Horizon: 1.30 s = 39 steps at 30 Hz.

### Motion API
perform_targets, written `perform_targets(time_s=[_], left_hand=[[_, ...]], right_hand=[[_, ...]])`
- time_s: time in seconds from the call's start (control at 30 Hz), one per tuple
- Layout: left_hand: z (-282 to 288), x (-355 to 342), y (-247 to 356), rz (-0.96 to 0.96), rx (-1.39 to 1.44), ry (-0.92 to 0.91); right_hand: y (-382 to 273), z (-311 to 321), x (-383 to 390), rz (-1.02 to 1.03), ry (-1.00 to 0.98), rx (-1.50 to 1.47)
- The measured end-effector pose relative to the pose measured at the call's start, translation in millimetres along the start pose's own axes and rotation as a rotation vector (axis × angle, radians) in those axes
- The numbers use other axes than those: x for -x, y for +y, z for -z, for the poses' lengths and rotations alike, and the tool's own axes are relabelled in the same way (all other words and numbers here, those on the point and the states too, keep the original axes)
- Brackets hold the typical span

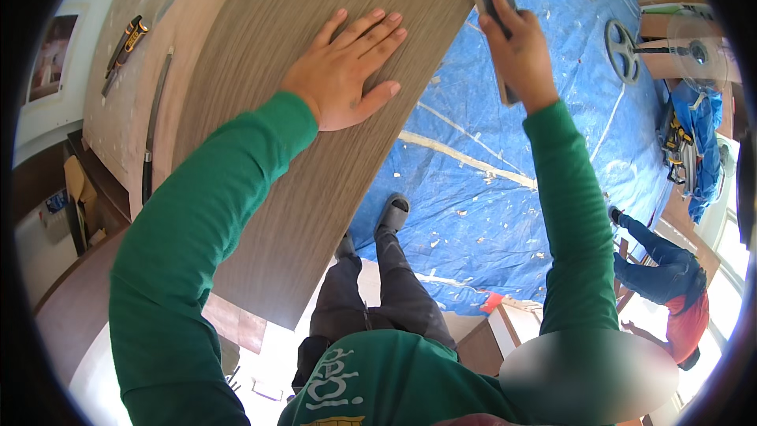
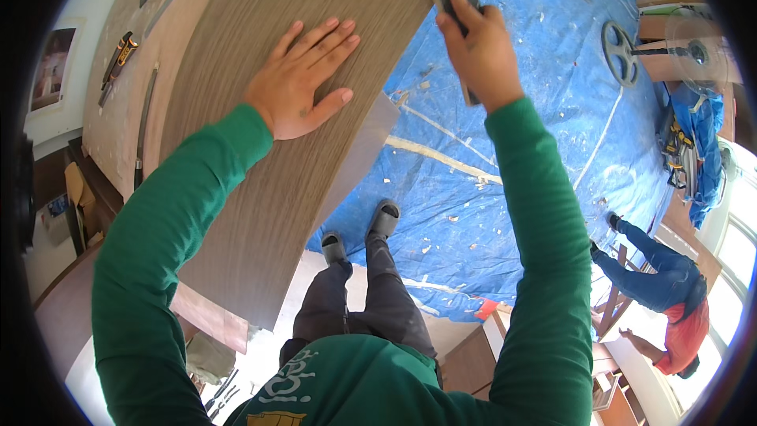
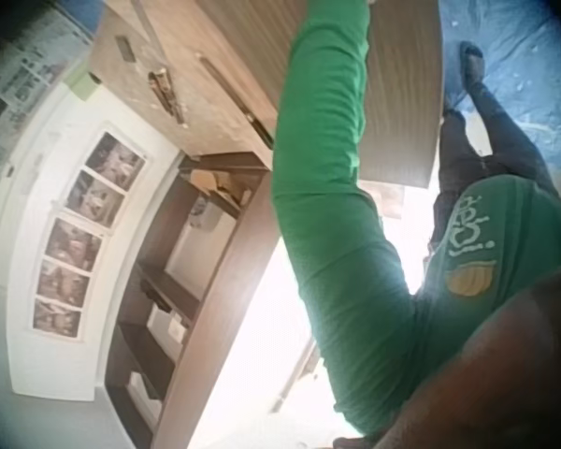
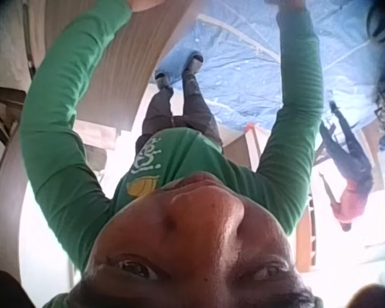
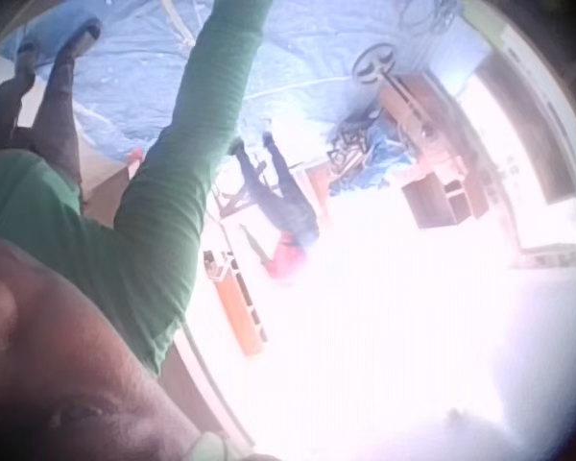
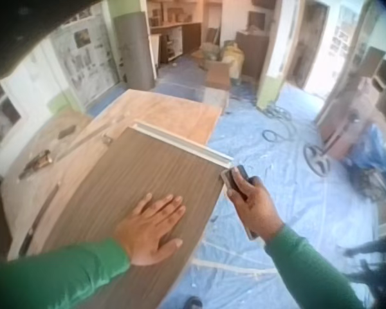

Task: The person trims the edge of a wooden panel using a utility knife and a metal straightedge. They repeatedly reposition the panel and the straightedge to guide the knife along the edge, removing excess material.

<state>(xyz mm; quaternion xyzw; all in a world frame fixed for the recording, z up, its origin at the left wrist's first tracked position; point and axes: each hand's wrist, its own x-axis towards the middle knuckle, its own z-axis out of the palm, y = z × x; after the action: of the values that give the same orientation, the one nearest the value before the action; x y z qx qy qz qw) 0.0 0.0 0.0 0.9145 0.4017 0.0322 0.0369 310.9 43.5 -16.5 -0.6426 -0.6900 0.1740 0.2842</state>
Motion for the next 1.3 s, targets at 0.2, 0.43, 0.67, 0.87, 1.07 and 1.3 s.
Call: perform_targets(time_s=[0.2,0.43,0.67,0.87,1.07,1.3], left_hand=[[3,-7,0,-0.034,0.025,0.038],[6,-2,2,-0.022,0.06,0.017],[7,-7,3,-0.044,0.06,0.007],[11,-9,3,-0.054,0.053,-0.025],[10,-6,3,-0.027,0.041,-0.032],[9,-13,3,-0.073,0.044,-0.048]], right_hand=[[2,3,-24,-0.036,0.037,-0.099],[-40,-14,99,0.217,-0.02,-0.19],[7,-44,7,0.155,0.254,-0.276],[-13,-77,46,-0.018,0.306,-0.626],[-39,-89,102,0.11,0.306,-0.596],[-16,-81,31,-0.131,0.42,-0.756]])
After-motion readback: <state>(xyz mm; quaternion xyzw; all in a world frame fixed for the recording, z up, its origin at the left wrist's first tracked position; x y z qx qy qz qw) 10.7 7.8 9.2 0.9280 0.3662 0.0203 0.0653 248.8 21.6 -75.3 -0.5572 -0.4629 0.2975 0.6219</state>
